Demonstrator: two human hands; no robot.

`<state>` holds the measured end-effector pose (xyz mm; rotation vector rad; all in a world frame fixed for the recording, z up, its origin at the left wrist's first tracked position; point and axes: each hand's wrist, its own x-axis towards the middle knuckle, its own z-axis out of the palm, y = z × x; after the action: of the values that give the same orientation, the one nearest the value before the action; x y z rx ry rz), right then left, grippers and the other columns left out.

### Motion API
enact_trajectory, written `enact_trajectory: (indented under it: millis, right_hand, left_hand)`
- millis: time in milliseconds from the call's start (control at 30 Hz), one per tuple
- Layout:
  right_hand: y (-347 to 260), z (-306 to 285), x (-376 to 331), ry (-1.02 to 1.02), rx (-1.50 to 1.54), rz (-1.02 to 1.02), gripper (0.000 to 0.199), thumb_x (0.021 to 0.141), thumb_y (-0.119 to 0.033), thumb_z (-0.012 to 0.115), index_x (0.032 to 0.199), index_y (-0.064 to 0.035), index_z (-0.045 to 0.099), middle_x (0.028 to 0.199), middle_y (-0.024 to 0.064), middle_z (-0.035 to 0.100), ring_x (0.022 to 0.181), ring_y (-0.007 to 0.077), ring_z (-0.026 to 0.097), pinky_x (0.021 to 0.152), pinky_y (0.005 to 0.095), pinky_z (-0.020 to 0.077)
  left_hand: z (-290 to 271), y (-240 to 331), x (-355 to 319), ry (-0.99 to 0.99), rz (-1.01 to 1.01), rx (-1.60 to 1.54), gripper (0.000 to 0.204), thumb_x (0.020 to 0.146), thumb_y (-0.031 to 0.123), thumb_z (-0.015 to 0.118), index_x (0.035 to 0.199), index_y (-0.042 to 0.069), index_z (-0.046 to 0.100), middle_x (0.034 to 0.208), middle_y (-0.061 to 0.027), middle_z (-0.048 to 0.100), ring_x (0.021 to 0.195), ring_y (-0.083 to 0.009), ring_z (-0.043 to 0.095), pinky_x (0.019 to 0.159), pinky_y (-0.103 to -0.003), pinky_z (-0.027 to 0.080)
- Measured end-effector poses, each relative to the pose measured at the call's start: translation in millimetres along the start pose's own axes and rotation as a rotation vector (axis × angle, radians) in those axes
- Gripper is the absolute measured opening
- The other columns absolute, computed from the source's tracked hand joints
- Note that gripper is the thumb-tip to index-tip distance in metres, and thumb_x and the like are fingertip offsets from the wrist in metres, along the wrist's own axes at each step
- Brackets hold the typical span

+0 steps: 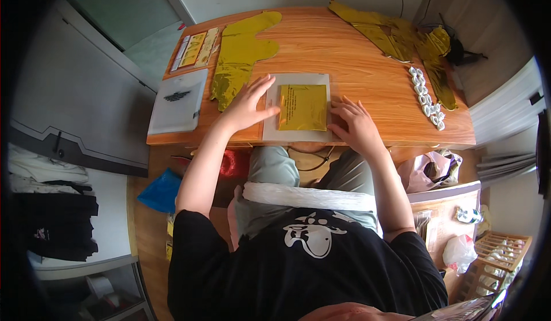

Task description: Folding gold-colored foil items and placing them onto cardboard backings for packaging.

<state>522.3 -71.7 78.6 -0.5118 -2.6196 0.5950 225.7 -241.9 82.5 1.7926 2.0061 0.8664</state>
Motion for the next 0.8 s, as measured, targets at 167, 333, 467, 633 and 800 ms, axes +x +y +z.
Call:
enact_trajectory:
  millis: [167,333,467,633,800]
  right_hand:
    - [8.3,-0.4,3.2,-0.061,-0.065,-0.112,0.039,0.091,-0.023,0.071,0.127,-0.0070,0.067,0.138,0.0120,0.062,0.142,0.0357,0.045,0.119,0.0548,0.0308]
    - [5.7,0.4,5.7,-0.122,-0.078,-0.119,0.043,0.096,-0.026,0.065,0.136,-0.0087,0.063,0.143,0.0109,0.058,0.144,0.0347,0.042,0.121,0.0533,0.0276]
    - [-0.5,-0.2,4.6,-0.150,-0.112,-0.105,0.046,0.097,-0.028,0.063,0.139,-0.0090,0.060,0.148,0.0102,0.054,0.145,0.0344,0.040,0.121,0.0536,0.0274]
    - [-10.9,-7.8,-20.0,-0.110,-0.148,-0.076,0.049,0.095,-0.031,0.066,0.138,-0.0085,0.061,0.143,0.0121,0.056,0.140,0.0348,0.044,0.121,0.0550,0.0283]
    - [-39.3,3.0,-45.8,-0.053,-0.242,-0.025,0.050,0.089,-0.032,0.071,0.133,-0.0080,0.064,0.129,0.0131,0.060,0.130,0.0336,0.051,0.119,0.0559,0.0308]
  left_hand:
    - [4.9,-9.1,-19.7,-0.122,-0.015,0.391,0.106,0.079,0.065,0.075,0.159,0.011,0.032,0.166,-0.0120,0.028,0.155,-0.0282,0.022,0.125,-0.057,0.014]
    - [8.2,-18.3,-22.5,-0.083,0.026,0.364,0.108,0.078,0.066,0.074,0.159,0.009,0.032,0.165,-0.0136,0.030,0.155,-0.0288,0.023,0.126,-0.055,0.014]
    - [8.1,-14.7,-27.5,-0.035,0.029,0.384,0.104,0.080,0.063,0.074,0.159,0.008,0.032,0.164,-0.0143,0.031,0.154,-0.0295,0.025,0.126,-0.053,0.016]
    - [18.6,25.5,-54.1,0.378,0.067,0.135,0.057,0.089,0.031,0.077,0.136,0.004,0.058,0.136,-0.0155,0.061,0.128,-0.0326,0.056,0.109,-0.046,0.043]
    - [82.7,74.3,-120.2,0.113,-0.027,-0.136,0.038,0.092,0.030,0.069,0.062,0.009,0.059,0.063,-0.0082,0.059,0.057,-0.0201,0.059,0.056,-0.033,0.044]
